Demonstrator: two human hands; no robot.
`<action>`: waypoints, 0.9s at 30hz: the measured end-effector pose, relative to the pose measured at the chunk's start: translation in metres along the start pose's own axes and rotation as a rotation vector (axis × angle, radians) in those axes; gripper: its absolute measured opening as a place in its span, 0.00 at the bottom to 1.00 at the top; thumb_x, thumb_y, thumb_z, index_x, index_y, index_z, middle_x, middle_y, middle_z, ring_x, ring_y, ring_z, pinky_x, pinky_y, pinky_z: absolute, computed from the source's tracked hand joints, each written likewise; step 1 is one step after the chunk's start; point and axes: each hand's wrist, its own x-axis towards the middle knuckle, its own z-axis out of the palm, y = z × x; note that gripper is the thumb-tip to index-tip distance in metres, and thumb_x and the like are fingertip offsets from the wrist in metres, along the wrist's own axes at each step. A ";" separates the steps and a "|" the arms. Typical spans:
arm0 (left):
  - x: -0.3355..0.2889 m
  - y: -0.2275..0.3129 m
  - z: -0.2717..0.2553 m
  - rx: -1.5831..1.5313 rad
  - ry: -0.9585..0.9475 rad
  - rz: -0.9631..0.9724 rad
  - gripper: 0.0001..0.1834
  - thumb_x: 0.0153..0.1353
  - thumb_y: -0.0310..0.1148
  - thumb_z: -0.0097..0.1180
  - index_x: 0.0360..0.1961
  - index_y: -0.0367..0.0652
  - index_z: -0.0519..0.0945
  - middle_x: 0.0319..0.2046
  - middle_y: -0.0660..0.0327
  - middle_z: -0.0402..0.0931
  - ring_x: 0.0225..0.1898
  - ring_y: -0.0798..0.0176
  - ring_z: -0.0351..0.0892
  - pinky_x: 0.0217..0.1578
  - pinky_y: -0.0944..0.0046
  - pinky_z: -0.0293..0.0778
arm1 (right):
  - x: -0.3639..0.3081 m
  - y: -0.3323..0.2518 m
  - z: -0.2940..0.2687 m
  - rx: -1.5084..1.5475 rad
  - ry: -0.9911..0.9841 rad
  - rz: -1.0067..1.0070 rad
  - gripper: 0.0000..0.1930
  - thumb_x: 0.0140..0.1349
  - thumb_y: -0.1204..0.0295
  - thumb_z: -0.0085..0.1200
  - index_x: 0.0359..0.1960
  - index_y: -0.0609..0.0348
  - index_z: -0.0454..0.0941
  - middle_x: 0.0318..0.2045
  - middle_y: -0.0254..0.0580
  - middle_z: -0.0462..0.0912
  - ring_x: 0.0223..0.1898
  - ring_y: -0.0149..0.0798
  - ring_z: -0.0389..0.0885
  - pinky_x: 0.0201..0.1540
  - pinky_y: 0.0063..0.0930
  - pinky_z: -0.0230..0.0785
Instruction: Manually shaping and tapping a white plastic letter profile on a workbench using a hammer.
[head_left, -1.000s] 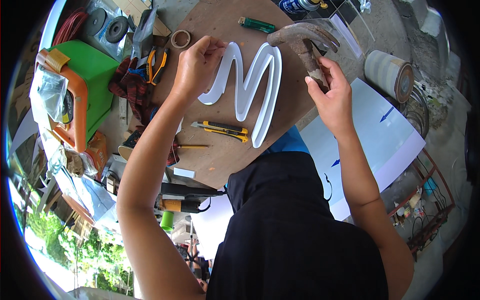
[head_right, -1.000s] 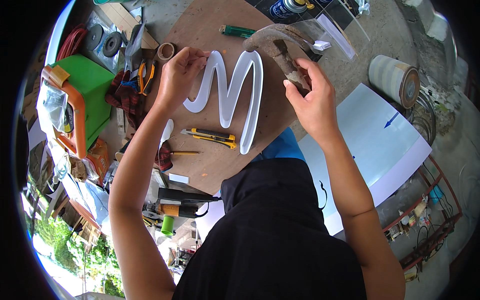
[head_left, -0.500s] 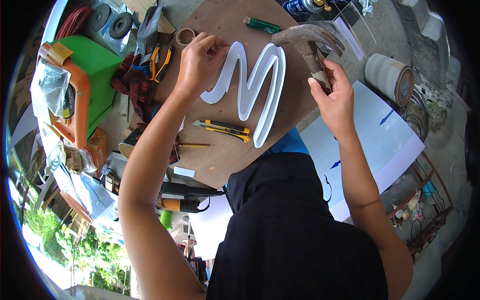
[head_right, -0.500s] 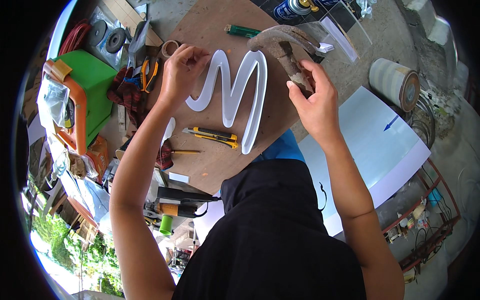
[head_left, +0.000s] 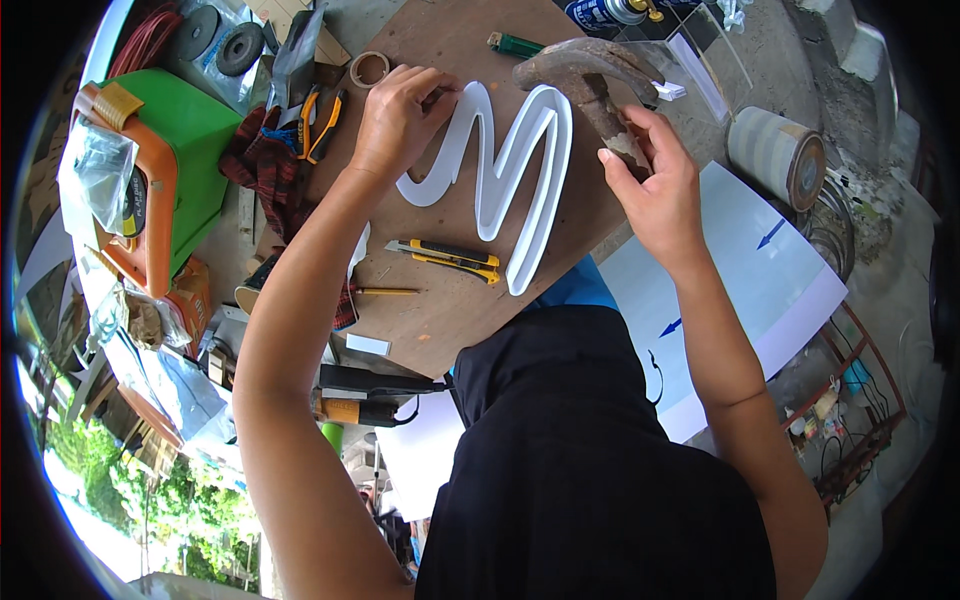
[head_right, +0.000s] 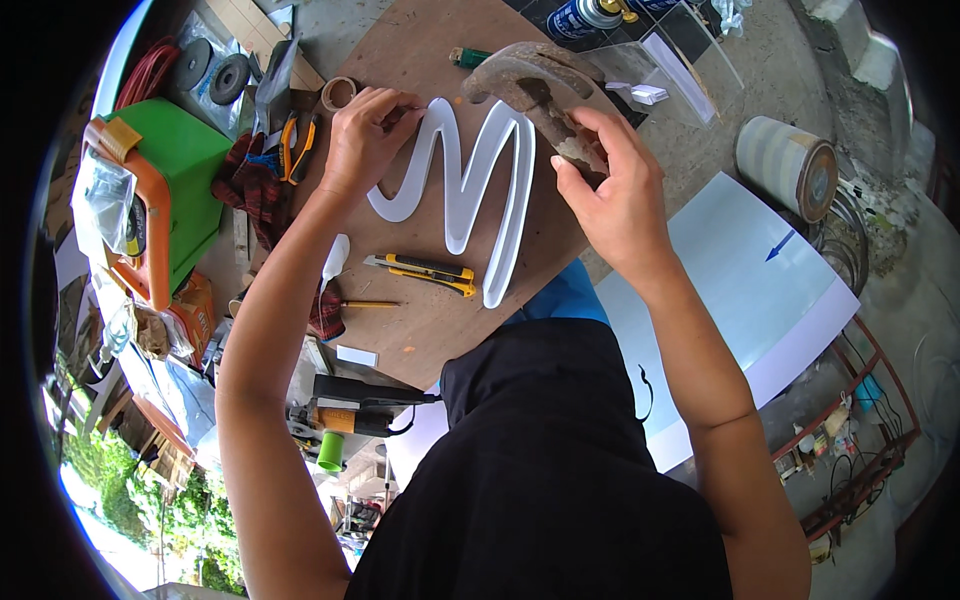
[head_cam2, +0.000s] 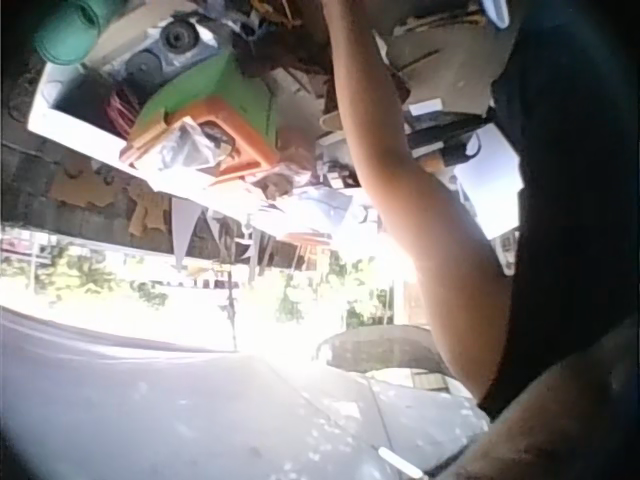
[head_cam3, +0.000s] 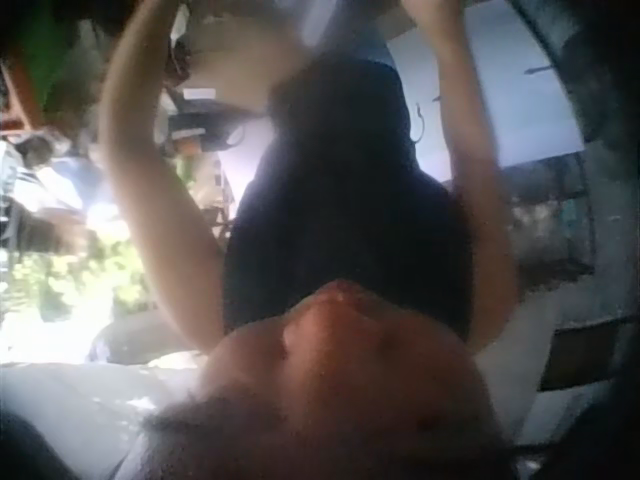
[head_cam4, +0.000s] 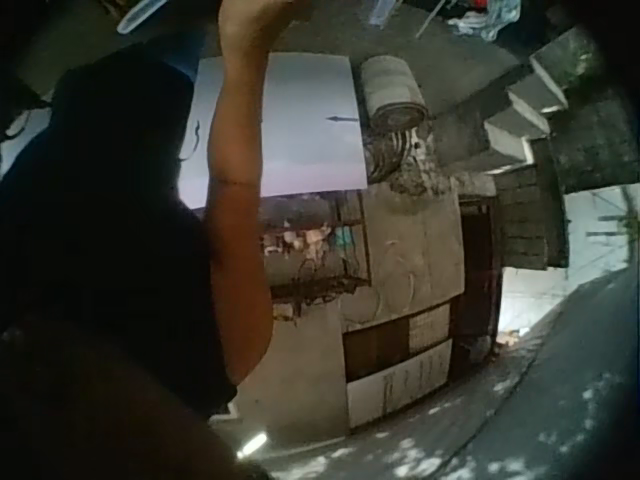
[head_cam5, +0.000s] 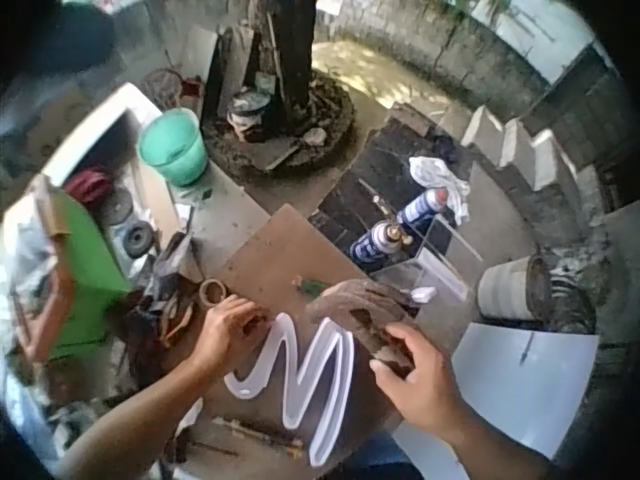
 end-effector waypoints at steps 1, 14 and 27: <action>0.000 0.001 0.000 0.012 0.006 0.010 0.08 0.56 0.27 0.69 0.38 0.43 0.87 0.32 0.58 0.84 0.36 0.53 0.82 0.41 0.56 0.78 | 0.001 -0.002 0.001 -0.031 -0.009 -0.034 0.22 0.58 0.80 0.65 0.56 0.64 0.77 0.45 0.48 0.83 0.43 0.44 0.84 0.48 0.34 0.76; -0.001 -0.006 0.002 0.043 0.022 0.067 0.09 0.59 0.25 0.68 0.42 0.41 0.88 0.34 0.59 0.83 0.33 0.59 0.83 0.37 0.63 0.80 | 0.009 -0.015 0.011 -0.088 -0.080 -0.058 0.23 0.60 0.81 0.64 0.57 0.65 0.77 0.46 0.47 0.81 0.47 0.42 0.82 0.52 0.33 0.75; 0.000 -0.007 0.005 0.089 0.057 0.130 0.10 0.54 0.25 0.69 0.39 0.40 0.87 0.35 0.57 0.83 0.38 0.49 0.83 0.41 0.55 0.79 | 0.016 -0.023 0.017 -0.281 -0.182 -0.317 0.24 0.63 0.79 0.60 0.62 0.64 0.73 0.43 0.50 0.78 0.36 0.54 0.84 0.38 0.43 0.77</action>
